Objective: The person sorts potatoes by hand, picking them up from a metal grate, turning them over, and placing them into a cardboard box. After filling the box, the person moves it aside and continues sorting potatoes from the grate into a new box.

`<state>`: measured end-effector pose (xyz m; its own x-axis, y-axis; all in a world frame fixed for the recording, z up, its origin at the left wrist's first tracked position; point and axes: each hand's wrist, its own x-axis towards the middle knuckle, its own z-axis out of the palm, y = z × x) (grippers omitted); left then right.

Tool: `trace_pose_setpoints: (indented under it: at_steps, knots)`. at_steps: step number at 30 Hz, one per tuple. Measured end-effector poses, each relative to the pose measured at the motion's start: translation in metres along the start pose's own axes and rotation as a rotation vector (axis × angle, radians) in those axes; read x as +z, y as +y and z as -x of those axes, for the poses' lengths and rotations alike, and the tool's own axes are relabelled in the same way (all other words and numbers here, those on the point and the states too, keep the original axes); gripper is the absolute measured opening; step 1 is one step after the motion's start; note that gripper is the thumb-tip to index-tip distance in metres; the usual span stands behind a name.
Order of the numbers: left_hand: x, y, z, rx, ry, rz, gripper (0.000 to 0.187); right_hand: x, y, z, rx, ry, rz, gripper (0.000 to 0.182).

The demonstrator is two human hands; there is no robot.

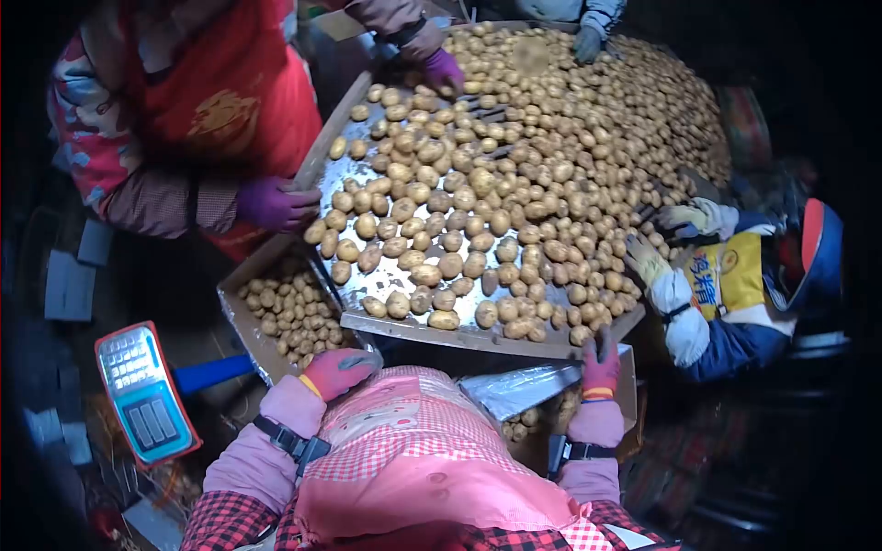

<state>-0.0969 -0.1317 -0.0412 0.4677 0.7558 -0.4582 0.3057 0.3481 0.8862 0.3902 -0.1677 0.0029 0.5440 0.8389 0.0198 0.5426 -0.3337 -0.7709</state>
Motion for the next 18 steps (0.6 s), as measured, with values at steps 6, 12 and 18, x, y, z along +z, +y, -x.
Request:
trace_pose_setpoints:
  at_steps: [6,12,18]
  knots:
    - [-0.012,-0.029,0.047,-0.179,0.247,0.023,0.038,0.136,-0.122,-0.039,-0.480,-0.422,0.202,0.027]
    - [-0.006,-0.058,0.084,-0.271,0.413,0.091,0.038,0.260,-0.156,-0.076,-0.622,-0.604,0.364,0.051]
    - [0.006,-0.081,0.107,-0.180,0.537,-0.181,0.031,0.305,-0.205,-0.096,-0.575,-0.909,0.889,0.071]
